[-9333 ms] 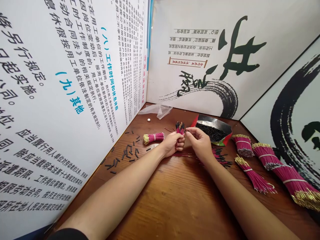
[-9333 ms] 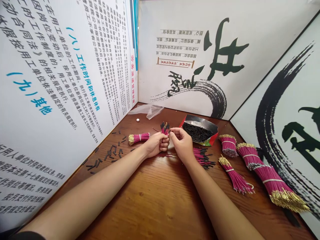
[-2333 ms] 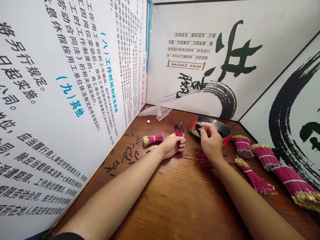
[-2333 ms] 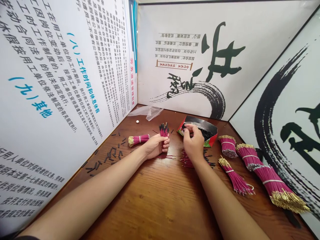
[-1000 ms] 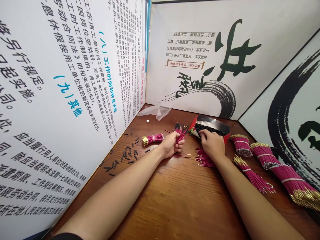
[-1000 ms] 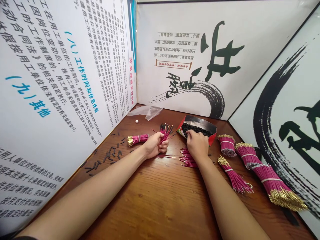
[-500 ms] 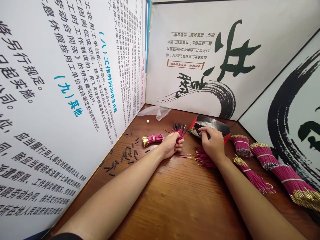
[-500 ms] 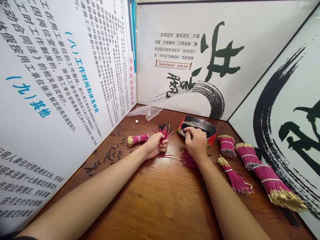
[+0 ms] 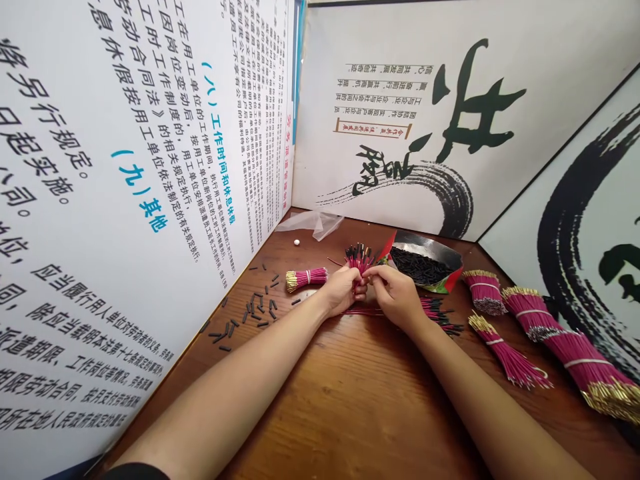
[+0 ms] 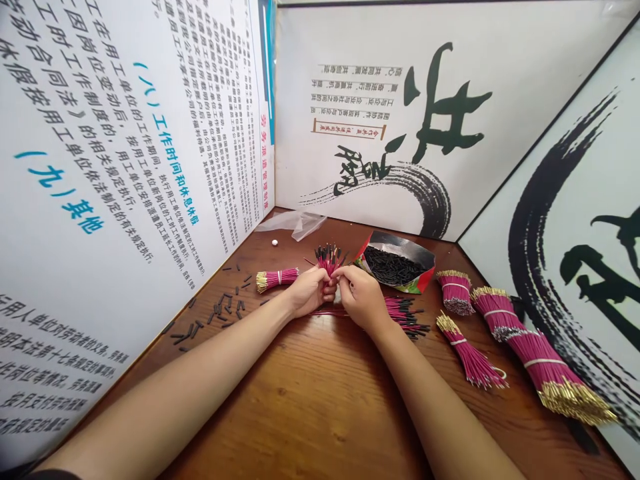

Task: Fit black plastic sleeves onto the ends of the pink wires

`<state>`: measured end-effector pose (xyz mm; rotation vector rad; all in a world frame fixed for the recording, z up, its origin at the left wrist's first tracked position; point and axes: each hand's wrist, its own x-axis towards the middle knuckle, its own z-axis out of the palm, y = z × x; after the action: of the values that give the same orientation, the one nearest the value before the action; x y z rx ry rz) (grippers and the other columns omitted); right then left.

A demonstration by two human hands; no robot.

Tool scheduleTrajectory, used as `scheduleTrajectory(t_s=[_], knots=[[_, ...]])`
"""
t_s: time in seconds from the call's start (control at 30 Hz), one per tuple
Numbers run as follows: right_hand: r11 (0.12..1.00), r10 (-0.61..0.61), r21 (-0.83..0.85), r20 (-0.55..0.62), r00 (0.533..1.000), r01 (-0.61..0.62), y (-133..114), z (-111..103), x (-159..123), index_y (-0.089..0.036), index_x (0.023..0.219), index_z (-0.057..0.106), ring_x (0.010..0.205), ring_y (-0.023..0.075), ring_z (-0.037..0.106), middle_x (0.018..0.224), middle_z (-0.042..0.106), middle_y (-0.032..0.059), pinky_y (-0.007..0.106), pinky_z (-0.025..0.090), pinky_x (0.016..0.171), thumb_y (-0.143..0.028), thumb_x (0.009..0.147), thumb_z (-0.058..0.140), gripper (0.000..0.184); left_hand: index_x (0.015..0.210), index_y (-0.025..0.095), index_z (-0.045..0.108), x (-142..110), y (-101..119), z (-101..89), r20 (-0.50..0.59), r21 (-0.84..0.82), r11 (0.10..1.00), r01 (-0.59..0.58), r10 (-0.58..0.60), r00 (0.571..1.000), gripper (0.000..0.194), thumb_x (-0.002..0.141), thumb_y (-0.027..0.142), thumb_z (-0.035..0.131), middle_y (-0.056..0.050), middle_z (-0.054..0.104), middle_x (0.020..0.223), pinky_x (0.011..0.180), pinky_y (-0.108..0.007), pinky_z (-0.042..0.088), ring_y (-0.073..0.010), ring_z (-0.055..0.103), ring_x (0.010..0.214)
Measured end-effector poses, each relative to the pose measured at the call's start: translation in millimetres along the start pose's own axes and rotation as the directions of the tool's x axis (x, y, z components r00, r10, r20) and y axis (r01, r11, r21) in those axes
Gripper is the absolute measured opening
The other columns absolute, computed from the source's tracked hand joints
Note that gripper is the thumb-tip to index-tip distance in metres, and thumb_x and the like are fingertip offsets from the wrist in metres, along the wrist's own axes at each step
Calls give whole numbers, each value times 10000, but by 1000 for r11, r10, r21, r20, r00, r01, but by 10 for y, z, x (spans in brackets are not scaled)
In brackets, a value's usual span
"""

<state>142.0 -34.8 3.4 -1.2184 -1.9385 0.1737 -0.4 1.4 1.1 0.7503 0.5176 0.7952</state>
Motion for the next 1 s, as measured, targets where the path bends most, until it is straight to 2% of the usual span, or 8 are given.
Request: scheduleTrajectory(t_s=[0.1,0.27,0.4,0.53,0.77,0.9,1.0], knots=[[999,31,19,-28,999,-30,-21,-3,-2,-208,900,645,792,175,651,836,701,36,292,480,773,-218,924,424,223,804,191,386,-4,-27,4,6,44,998,-35,35,999,231,617,78,459,41,422,626,459,-174,251,-62,357,482],[997,67,32,-52,996,-65,-57,-12,-2,-209,1060,642,763,168,659,842,704,28,289,487,766,-254,942,423,253,923,221,380,4,-67,27,1,122,991,-61,62,998,299,661,102,461,60,438,642,454,-174,242,-65,368,470],[997,71,-14,-45,996,-71,-38,-9,1,-206,1080,656,811,186,667,896,718,50,318,498,803,-246,929,417,286,869,214,387,11,-79,39,29,164,984,-64,60,998,220,689,112,463,64,404,644,446,-176,229,-52,330,457],[996,70,-50,-51,996,-73,-23,1,7,-195,1095,670,900,203,674,994,728,75,343,503,854,-237,916,408,320,836,203,399,8,-78,51,11,209,977,-49,48,999,185,688,106,450,62,394,632,440,-176,200,-45,291,442],[990,101,-90,-94,990,-110,-39,1,9,-194,1124,675,971,213,670,1054,728,82,361,501,898,-244,904,404,352,763,183,418,-1,-76,54,-8,175,982,-67,69,998,93,701,145,475,45,404,624,453,-184,193,-48,281,461],[989,135,-42,-132,982,-141,-48,12,16,-193,1102,683,903,214,677,995,735,81,365,512,864,-274,900,420,341,774,180,431,7,-77,46,-19,158,984,-77,81,997,64,728,168,474,34,423,638,459,-181,219,-58,307,479],[971,223,119,-151,963,-206,-53,41,27,-187,1096,671,750,195,666,819,721,51,344,526,756,-303,891,451,322,778,175,445,7,-72,45,-20,146,986,-75,78,997,37,746,176,462,27,425,643,466,-181,237,-63,322,488]])
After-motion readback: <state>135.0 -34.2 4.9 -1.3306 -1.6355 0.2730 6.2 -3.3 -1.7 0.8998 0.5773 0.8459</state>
